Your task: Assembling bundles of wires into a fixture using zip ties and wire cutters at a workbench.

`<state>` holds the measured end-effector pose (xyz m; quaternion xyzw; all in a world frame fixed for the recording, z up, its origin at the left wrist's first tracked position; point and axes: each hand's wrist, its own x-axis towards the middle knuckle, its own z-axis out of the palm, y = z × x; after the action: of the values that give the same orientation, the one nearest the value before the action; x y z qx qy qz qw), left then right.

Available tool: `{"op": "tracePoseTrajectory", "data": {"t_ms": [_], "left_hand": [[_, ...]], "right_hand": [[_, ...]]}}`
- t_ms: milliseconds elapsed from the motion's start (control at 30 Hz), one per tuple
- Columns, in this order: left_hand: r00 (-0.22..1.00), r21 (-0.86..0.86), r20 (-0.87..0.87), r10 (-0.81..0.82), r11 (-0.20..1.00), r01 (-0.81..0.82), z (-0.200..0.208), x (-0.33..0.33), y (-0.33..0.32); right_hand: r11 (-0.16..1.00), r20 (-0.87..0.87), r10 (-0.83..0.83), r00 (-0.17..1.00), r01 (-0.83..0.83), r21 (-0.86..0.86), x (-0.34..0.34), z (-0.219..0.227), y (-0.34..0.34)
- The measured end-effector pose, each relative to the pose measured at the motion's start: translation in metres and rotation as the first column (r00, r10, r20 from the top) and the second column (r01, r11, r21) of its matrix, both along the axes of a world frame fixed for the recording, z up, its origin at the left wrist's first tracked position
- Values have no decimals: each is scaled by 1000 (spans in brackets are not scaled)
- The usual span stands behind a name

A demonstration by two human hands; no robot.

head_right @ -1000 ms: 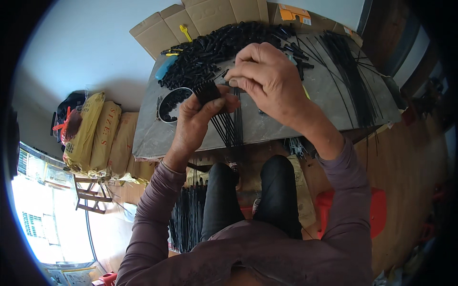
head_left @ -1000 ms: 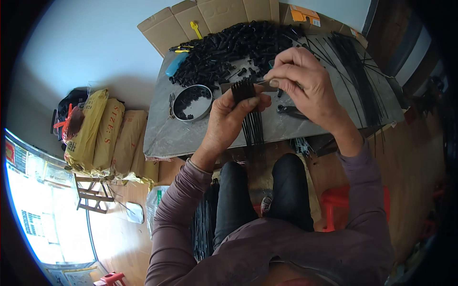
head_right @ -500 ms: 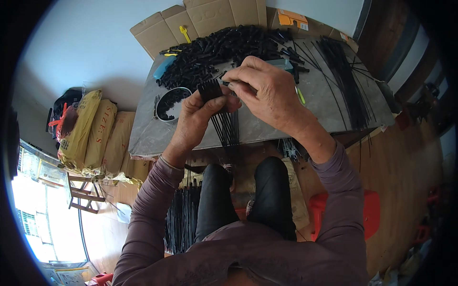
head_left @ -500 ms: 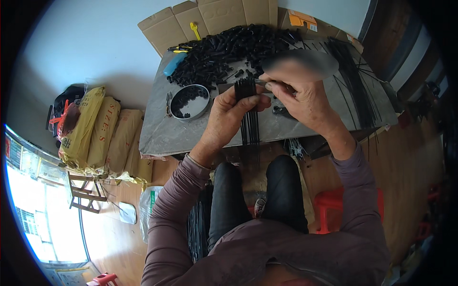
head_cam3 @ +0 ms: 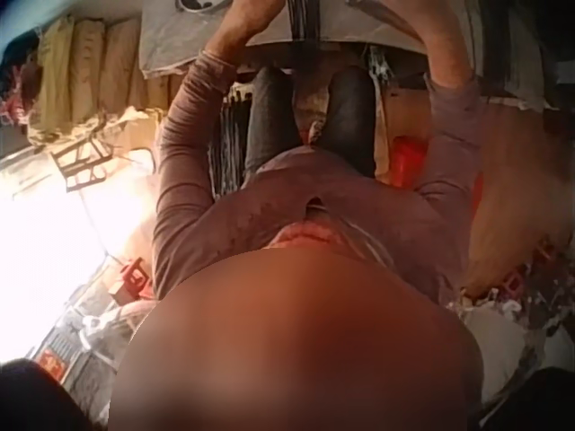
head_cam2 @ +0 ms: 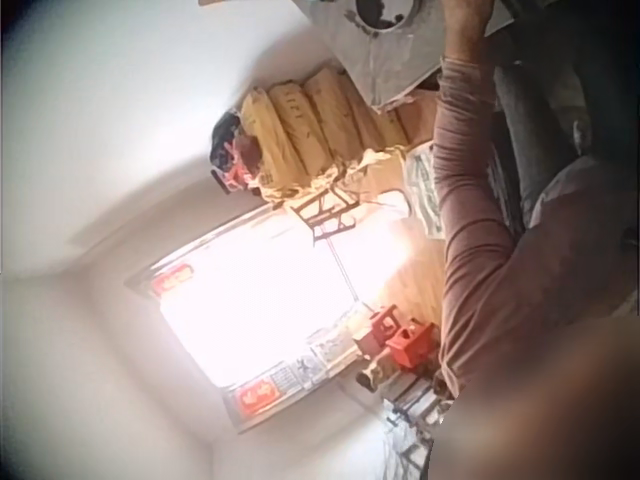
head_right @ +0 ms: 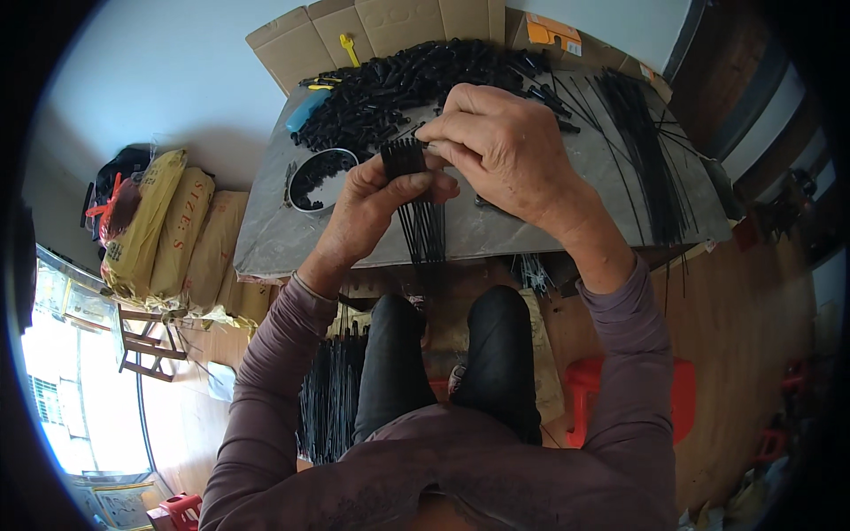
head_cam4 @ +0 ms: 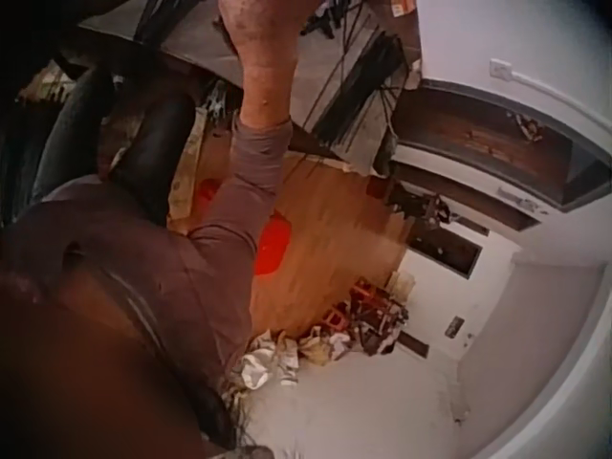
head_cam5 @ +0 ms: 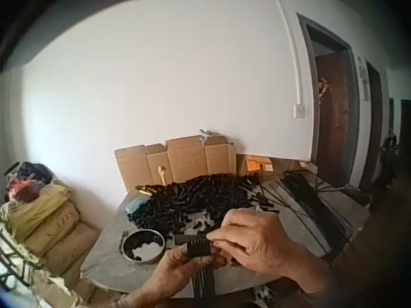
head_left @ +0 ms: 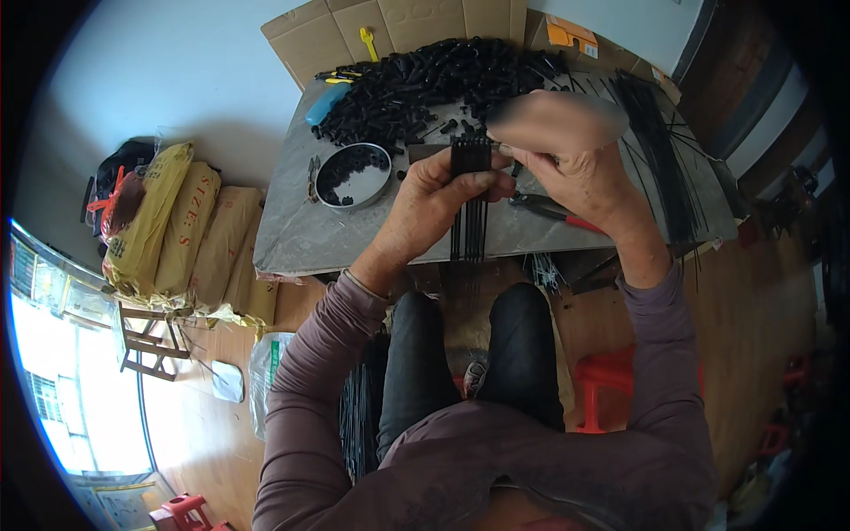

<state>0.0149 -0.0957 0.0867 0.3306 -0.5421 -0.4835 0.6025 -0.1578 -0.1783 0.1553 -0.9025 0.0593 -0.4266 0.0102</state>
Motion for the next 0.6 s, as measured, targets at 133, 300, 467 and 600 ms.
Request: {"op": "tracePoseTrajectory", "data": {"t_ms": [133,300,467,600], "left_hand": [[1000,-32,24,-11,999,12,-3,1,-2],[996,-29,82,-42,999,44,0,4,-2],[992,-30,110,-55,998,59,1,5,-1],[989,-14,126,-71,997,74,4,6,-1]], "right_hand": [[992,7,74,997,-75,104,4,-2,-3],[927,-1,215,977,-204,315,7,-2,-13],[933,-76,255,964,-225,283,11,4,-15],[940,-85,260,962,-232,250,11,6,-15]]}}
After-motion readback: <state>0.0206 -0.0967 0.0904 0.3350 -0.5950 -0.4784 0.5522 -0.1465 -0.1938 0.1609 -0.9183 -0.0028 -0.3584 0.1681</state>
